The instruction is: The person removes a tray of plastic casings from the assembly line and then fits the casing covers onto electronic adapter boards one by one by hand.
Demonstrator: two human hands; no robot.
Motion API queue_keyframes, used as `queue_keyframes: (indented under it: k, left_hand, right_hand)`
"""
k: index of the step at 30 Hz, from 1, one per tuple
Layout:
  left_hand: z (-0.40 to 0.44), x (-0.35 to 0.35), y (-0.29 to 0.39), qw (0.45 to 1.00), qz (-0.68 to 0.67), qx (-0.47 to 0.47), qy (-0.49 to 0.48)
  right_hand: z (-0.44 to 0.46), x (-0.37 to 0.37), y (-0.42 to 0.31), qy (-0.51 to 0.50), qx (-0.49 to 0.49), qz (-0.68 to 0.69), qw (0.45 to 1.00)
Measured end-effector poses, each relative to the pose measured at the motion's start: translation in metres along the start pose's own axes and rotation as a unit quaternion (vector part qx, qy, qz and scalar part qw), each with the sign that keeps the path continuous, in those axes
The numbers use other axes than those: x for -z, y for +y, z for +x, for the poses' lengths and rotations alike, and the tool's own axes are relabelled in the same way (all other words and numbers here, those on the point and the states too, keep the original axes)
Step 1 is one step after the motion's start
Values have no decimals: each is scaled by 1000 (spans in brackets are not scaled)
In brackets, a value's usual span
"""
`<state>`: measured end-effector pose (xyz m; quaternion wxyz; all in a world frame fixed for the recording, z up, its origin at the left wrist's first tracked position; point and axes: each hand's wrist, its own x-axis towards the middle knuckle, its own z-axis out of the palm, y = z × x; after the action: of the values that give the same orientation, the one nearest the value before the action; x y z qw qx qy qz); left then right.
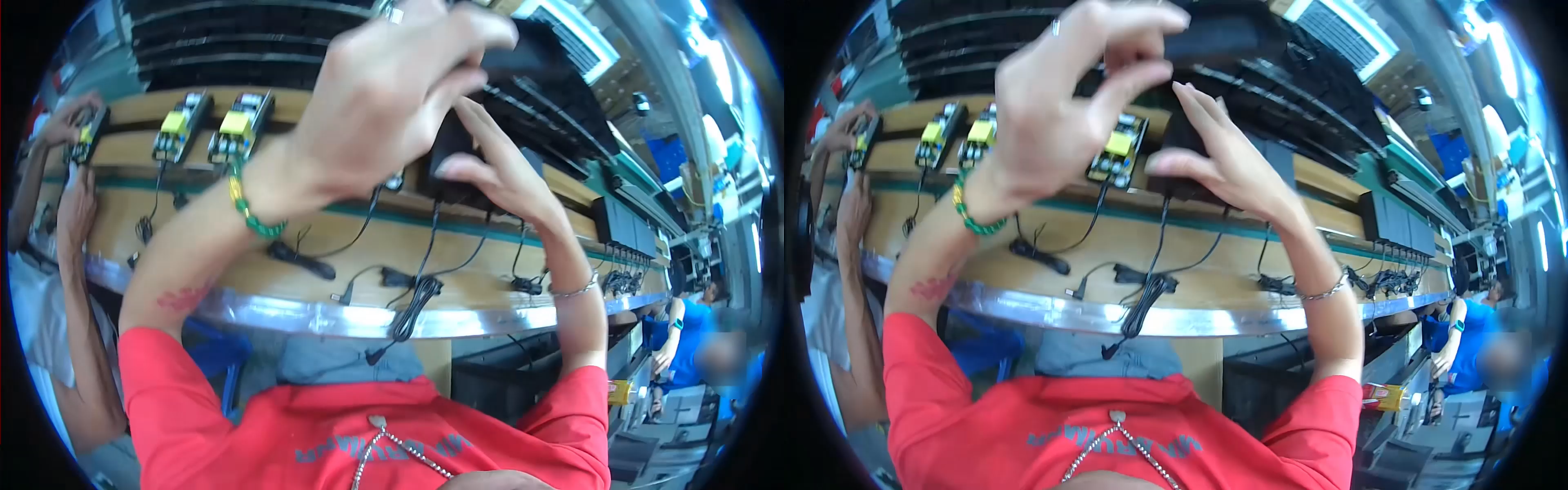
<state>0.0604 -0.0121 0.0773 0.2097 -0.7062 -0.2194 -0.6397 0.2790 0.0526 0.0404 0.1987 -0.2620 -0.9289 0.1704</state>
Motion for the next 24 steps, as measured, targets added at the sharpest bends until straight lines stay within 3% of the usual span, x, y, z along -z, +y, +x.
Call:
queue_keyframes:
  k: [1, 2, 3, 4, 5, 7, 13, 16, 18, 19, 20, 21, 23, 24]
  left_hand:
    - [-10, 1, 16, 1000, 15, 10, -24]
    - [-11, -1, 17, 999, -4, -15, -30]
    - [-12, -2, 23, 999, -14, 8, -34]
    - [-13, 0, 21, 999, -17, 21, -34]
    - [-16, 0, 20, 998, -20, 37, -36]
    - [-15, 2, 19, 998, -25, 31, -44]
    - [-18, 0, 18, 994, -42, 91, -36]
    - [-19, 2, 11, 997, -7, 53, -53]
    - [-22, 6, 2, 998, -28, -56, 22]
    - [-19, 10, 0, 996, -7, -86, 14]
    - [-16, 16, -1, 994, 35, -93, -36]
    - [-12, 25, -3, 988, 77, -103, -89]
    - [-7, 41, -5, 980, 117, -98, -127]
    - [-1, 51, -9, 982, 129, -76, -112]
  right_hand:
    - [2, 9, -6, 42, -27, 160, 986]
    - [4, 13, -11, 79, -16, 348, 934]
    - [3, 18, -13, 110, -3, 524, 845]
    - [5, 25, 1, -33, 97, 690, 717]
    - [6, 23, 4, -93, 163, 730, 657]
    - [2, 27, -13, -81, 123, 736, 661]
    - [2, 34, -14, -72, 179, 678, 709]
    - [8, 33, -18, -78, 160, 688, 703]
    - [10, 36, -30, -59, 123, 718, 683]
    - [12, 39, -38, -52, 108, 734, 668]
    - [11, 41, -53, 25, 33, 750, 660]
    - [13, 48, -47, 57, 21, 736, 675]
    - [30, 34, -65, 208, 0, 531, 821]
    - [36, 37, -56, 179, 32, 338, 923]
